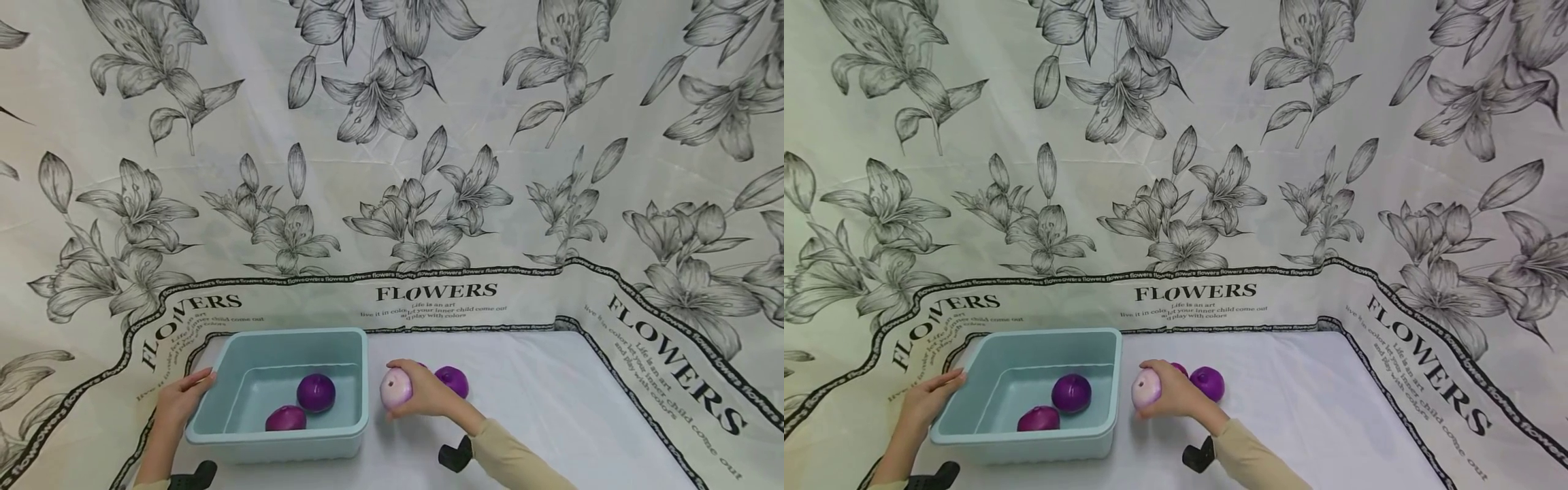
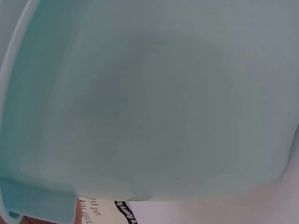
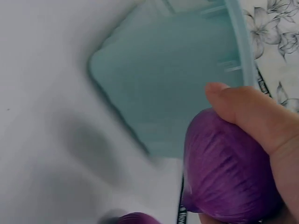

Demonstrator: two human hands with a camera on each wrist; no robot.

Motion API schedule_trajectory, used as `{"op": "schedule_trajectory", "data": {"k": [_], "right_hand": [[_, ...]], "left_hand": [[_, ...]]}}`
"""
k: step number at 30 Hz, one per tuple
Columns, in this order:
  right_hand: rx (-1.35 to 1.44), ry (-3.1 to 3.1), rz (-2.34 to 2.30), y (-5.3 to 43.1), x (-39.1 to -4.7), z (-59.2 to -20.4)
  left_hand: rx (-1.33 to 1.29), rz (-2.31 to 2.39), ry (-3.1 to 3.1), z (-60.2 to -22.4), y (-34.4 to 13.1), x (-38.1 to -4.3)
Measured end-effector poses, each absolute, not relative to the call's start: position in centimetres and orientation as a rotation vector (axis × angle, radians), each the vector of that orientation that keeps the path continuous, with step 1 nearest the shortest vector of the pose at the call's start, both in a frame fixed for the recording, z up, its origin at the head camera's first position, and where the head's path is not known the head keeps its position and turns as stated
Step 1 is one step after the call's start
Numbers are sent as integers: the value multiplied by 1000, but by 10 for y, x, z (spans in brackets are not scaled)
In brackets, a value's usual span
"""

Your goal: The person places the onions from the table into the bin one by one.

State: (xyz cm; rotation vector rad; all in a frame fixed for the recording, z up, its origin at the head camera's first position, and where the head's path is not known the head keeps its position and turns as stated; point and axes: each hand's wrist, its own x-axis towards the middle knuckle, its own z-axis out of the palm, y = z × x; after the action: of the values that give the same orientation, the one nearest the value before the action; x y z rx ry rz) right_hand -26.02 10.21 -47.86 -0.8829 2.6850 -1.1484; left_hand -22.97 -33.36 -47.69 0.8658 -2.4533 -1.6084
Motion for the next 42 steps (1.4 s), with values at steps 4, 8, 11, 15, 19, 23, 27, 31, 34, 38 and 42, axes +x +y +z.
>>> {"op": "schedule_trajectory", "data": {"k": [4,8,11,15,19,23,27,31,34,38,42], "right_hand": [[-905,2675,-1129,100,-261,-463],[-901,2672,-1092,97,-261,-447],[-921,2671,-1057,95,-262,-433],[-952,2677,-1017,91,-264,-419],[-976,2682,-1007,85,-267,-409],[-1001,2671,-998,77,-268,-397],[-1054,2645,-978,67,-271,-385],[-1116,2623,-959,55,-275,-378],[-1163,2624,-908,44,-277,-375],[-1205,2608,-838,27,-279,-375],[-1217,2579,-793,12,-279,-376]], "left_hand": [[863,-1608,-2453,-477,-333,-230],[853,-1600,-2463,-477,-334,-229],[838,-1596,-2473,-476,-334,-228],[836,-1589,-2485,-476,-334,-227],[837,-1588,-2491,-476,-334,-227],[841,-1597,-2479,-477,-334,-228],[841,-1608,-2471,-477,-334,-228],[827,-1609,-2477,-477,-334,-227],[822,-1604,-2485,-477,-335,-227],[828,-1609,-2482,-477,-335,-227],[832,-1628,-2474,-478,-335,-228]]}}
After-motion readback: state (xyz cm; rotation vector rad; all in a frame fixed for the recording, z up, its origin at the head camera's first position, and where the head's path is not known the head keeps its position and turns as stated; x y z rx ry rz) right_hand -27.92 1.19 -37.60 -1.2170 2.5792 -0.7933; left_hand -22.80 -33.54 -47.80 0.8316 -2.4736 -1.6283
